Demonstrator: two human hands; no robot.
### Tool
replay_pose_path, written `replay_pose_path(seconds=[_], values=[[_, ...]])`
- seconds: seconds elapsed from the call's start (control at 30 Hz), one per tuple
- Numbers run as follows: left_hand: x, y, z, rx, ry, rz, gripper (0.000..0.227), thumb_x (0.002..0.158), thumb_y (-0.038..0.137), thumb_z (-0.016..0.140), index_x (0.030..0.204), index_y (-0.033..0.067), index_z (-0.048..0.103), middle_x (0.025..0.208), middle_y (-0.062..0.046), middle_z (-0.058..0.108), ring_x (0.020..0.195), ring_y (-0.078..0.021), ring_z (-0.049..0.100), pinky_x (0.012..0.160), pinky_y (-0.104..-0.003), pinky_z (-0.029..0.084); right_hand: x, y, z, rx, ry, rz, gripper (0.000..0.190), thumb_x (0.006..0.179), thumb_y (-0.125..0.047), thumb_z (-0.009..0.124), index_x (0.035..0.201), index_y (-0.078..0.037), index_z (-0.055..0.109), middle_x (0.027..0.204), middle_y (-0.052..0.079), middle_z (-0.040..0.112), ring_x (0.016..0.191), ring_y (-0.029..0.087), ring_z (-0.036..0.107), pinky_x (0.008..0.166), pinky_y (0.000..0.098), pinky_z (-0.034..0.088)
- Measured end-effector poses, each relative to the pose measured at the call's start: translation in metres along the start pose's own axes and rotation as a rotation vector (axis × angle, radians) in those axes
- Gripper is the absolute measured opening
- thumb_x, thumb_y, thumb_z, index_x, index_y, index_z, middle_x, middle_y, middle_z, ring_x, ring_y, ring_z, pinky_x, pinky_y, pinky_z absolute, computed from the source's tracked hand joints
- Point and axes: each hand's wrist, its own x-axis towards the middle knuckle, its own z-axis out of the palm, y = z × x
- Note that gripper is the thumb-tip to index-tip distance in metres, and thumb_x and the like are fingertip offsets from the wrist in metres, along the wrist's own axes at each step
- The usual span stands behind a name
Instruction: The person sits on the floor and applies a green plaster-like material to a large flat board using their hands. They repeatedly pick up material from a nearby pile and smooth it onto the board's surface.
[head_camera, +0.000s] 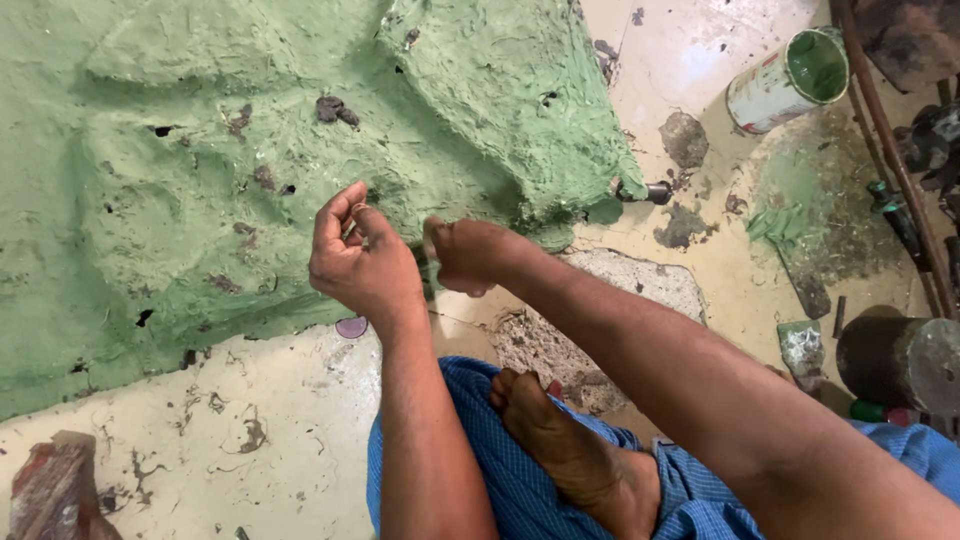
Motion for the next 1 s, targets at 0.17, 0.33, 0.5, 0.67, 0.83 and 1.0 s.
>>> replay_pose_path(seconds=[0.17, 0.33, 0.5, 0.67, 0.83, 1.0], values=[[-0.001, -0.003, 0.002, -0.034, -0.006, -0.010, 0.021, 0.091, -0.001, 0.060, 0.102, 0.0033, 0.077, 0.100, -0.008, 0.079, 0.085, -0.0166, 0.077, 0.068, -0.027, 0.061, -0.006, -0.020, -0.011, 0.279, 0.015, 0.269, 0.047, 0.074, 0.001, 0.061, 0.117, 0.001, 0.043, 0.070, 0.021, 0.069, 0.069, 0.036, 0.072, 0.057, 0.0479, 0.057], [0.000, 0.000, 0.001, -0.032, -0.010, -0.024, 0.021, 0.091, -0.002, 0.060, 0.101, 0.0029, 0.077, 0.099, -0.008, 0.080, 0.083, -0.0168, 0.076, 0.068, -0.028, 0.059, -0.044, -0.051, -0.028, 0.463, -0.008, 0.323, 0.042, 0.093, -0.003, 0.045, 0.135, -0.005, 0.041, 0.065, 0.021, 0.069, 0.058, 0.033, 0.070, 0.056, 0.0460, 0.057], [-0.003, 0.000, -0.001, -0.038, -0.014, -0.013, 0.021, 0.091, -0.002, 0.060, 0.101, 0.0024, 0.077, 0.100, -0.009, 0.079, 0.085, -0.0171, 0.076, 0.069, -0.029, 0.061, -0.060, -0.053, -0.014, 0.720, -0.140, 0.222, 0.085, 0.088, -0.001, 0.047, 0.164, -0.014, 0.012, 0.071, 0.011, 0.073, 0.052, 0.020, 0.071, 0.055, 0.0360, 0.064], [-0.002, -0.006, -0.006, 0.032, -0.030, 0.006, 0.020, 0.095, -0.001, 0.059, 0.105, 0.0019, 0.076, 0.100, -0.009, 0.078, 0.085, -0.0173, 0.076, 0.067, -0.030, 0.060, -0.049, -0.039, 0.002, 1.251, -0.013, 0.139, 0.096, 0.087, -0.005, 0.059, 0.166, -0.028, 0.010, 0.066, 0.007, 0.068, 0.047, 0.014, 0.057, 0.044, 0.0305, 0.050], [0.000, -0.001, 0.001, 0.008, -0.022, 0.025, 0.019, 0.093, -0.002, 0.060, 0.101, 0.0023, 0.077, 0.099, -0.008, 0.079, 0.085, -0.0172, 0.077, 0.068, -0.029, 0.061, -0.056, -0.038, 0.019, 1.307, -0.013, 0.262, 0.108, 0.081, 0.001, 0.060, 0.166, -0.036, 0.004, 0.065, 0.005, 0.067, 0.048, 0.012, 0.056, 0.044, 0.0282, 0.047], [-0.001, -0.002, 0.001, 0.018, -0.028, 0.019, 0.020, 0.092, -0.002, 0.060, 0.101, 0.0027, 0.077, 0.097, -0.008, 0.080, 0.083, -0.0177, 0.077, 0.066, -0.029, 0.059, -0.079, -0.040, 0.038, 1.217, 0.083, 0.045, 0.101, 0.093, -0.006, 0.069, 0.171, -0.025, 0.009, 0.083, 0.005, 0.073, 0.061, 0.010, 0.058, 0.058, 0.0290, 0.054]])
